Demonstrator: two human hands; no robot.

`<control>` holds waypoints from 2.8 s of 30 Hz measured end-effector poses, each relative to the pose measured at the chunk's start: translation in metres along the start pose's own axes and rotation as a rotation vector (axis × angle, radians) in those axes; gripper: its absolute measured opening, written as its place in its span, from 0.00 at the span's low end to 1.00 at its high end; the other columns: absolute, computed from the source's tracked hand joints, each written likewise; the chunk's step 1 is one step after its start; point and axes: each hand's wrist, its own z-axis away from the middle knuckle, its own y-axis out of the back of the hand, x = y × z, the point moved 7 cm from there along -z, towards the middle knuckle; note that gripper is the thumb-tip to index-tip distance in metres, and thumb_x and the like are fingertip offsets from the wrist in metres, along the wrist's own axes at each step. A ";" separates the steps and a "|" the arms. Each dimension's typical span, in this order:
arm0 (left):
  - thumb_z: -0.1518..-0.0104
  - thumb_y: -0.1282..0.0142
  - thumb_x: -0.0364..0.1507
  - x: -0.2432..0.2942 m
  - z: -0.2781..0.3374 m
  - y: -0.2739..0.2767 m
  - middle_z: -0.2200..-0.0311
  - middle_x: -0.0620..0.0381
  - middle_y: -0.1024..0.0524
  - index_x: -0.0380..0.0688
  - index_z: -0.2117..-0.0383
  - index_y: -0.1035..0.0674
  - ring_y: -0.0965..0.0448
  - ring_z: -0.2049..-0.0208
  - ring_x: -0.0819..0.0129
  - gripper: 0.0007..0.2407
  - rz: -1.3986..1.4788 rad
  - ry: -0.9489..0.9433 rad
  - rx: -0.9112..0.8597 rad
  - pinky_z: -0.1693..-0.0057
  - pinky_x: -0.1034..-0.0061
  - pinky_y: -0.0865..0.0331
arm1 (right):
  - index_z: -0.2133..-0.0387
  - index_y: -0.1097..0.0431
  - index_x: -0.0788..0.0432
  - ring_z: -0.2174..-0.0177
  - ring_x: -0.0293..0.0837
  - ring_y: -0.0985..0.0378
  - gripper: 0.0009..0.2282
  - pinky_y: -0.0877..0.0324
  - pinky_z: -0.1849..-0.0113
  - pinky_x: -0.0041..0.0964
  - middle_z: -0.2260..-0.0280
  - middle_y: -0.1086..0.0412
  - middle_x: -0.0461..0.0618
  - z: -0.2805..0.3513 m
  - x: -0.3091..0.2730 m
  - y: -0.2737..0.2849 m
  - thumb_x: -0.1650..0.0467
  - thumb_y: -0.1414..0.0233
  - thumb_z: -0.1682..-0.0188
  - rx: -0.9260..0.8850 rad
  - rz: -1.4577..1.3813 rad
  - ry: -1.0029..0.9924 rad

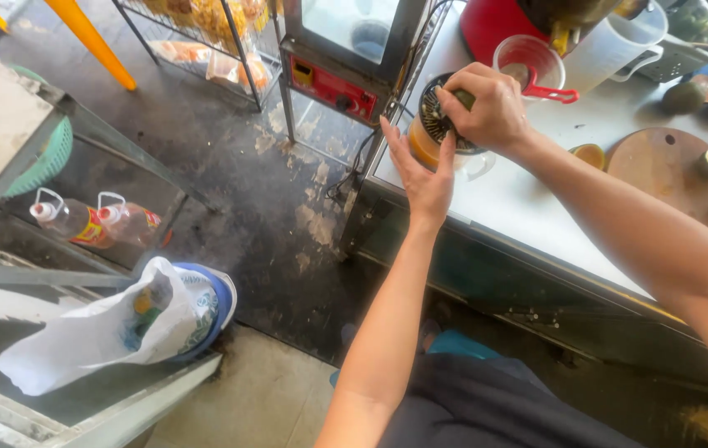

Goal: Juicing oranges using a manual press juicer on a kitchen counter.

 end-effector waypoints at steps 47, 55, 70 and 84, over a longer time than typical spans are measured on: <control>0.59 0.35 0.45 -0.092 0.211 -0.412 0.52 0.64 0.23 0.66 0.34 0.33 0.27 0.44 0.64 0.38 -0.558 -0.504 -0.717 0.38 0.64 0.40 | 0.49 0.25 0.54 0.53 0.54 0.19 0.17 0.28 0.48 0.57 0.52 0.23 0.57 0.468 0.266 0.154 0.60 0.48 0.45 1.188 -1.684 -1.370; 0.56 0.32 0.46 0.056 0.111 -0.183 0.45 0.54 0.25 0.55 0.36 0.29 0.28 0.41 0.56 0.36 -0.637 -0.643 -0.131 0.36 0.59 0.37 | 0.56 0.26 0.60 0.56 0.57 0.19 0.16 0.27 0.50 0.61 0.58 0.24 0.57 0.234 0.130 0.062 0.61 0.42 0.48 0.602 -1.965 -1.436; 0.61 0.28 0.51 0.021 0.000 -0.027 0.34 0.31 0.45 0.38 0.31 0.57 0.37 0.34 0.40 0.56 -0.594 -0.497 0.082 0.32 0.50 0.35 | 0.59 0.24 0.70 0.59 0.57 0.23 0.10 0.19 0.58 0.46 0.56 0.29 0.63 -0.006 0.005 0.027 0.76 0.35 0.52 -0.033 -0.172 0.141; 0.65 0.25 0.41 -0.028 -0.022 -0.024 0.28 0.47 0.51 0.54 0.28 0.59 0.50 0.25 0.43 0.57 -0.391 -0.258 -0.064 0.33 0.18 0.52 | 0.66 0.30 0.74 0.58 0.58 0.27 0.02 0.32 0.37 0.61 0.58 0.31 0.66 0.009 0.003 -0.020 0.83 0.44 0.45 -0.001 -0.194 0.122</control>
